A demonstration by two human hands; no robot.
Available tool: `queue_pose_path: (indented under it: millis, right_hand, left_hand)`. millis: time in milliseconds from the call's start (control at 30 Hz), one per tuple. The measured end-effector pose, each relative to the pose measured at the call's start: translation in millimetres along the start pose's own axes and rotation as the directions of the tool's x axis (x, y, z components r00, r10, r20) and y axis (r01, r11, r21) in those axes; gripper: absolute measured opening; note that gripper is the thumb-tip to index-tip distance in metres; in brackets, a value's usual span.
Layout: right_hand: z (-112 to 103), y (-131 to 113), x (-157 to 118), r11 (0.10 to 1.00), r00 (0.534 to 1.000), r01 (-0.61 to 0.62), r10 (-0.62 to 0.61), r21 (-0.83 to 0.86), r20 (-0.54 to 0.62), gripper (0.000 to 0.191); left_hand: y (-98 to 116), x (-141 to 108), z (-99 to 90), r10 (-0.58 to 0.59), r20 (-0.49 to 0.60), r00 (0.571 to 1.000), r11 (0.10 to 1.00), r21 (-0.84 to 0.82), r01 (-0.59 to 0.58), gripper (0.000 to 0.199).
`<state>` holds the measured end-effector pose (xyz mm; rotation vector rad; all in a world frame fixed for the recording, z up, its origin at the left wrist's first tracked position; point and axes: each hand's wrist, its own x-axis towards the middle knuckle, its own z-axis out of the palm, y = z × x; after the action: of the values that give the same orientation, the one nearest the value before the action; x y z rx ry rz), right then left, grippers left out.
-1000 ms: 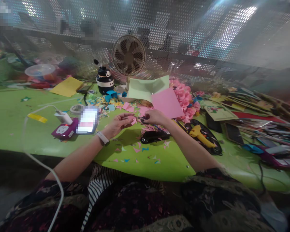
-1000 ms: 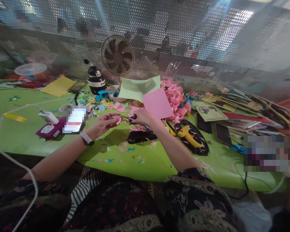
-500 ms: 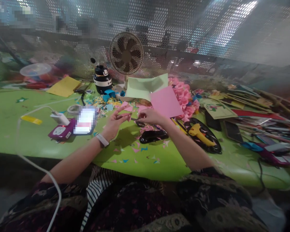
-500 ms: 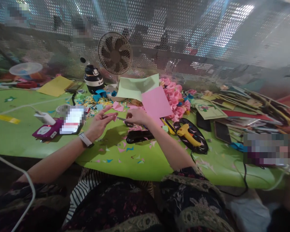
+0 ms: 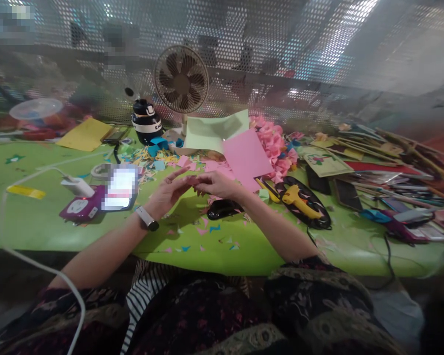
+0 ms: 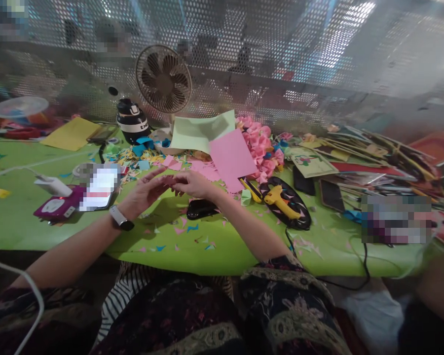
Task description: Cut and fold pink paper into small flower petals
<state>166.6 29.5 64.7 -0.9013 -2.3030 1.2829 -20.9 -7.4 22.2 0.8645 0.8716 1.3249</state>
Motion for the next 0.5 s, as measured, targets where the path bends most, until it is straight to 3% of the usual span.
queue_pose_path:
  millis: [133, 200, 267, 333, 367, 500]
  right_hand:
    - [-20.9, 5.3, -8.6, 0.992, 0.996, -0.062, 0.069, -0.105, 0.063, 0.026]
    - [-36.5, 13.8, -8.9, 0.958, 0.992, -0.108, 0.088, -0.266, -0.086, 0.024]
    - [-51.3, 24.8, -7.1, 0.806, 0.943, -0.292, 0.153, -0.515, -0.296, 0.024]
    - [-61.0, 35.5, -4.2, 0.570, 0.903, -0.429, 0.260, -0.701, -0.341, 0.029]
    - [-63.2, 40.1, -2.6, 0.509, 0.893, -0.448, 0.300, -0.735, -0.337, 0.031]
    - [-59.8, 50.6, 3.6, 0.434, 0.878, -0.461, 0.350, -0.774, -0.327, 0.032]
  left_hand:
    - [5.9, 0.1, -5.6, 0.015, 0.009, 1.000, 0.962, 0.271, -0.017, 0.039]
    - [4.0, 2.2, -8.9, 0.033, 0.024, 0.999, 0.927, 0.373, -0.039, 0.038]
    - [-1.4, 5.9, -12.9, 0.024, 0.045, 0.999, 0.892, 0.449, -0.042, 0.033]
    - [-8.5, 10.3, -17.5, -0.004, 0.047, 0.999, 0.847, 0.531, -0.022, 0.033]
    - [-11.8, 12.4, -19.9, -0.009, 0.054, 0.999, 0.819, 0.573, -0.024, 0.034]
    - [-20.0, 17.4, -27.3, -0.011, 0.023, 1.000, 0.748, 0.664, -0.007, 0.029]
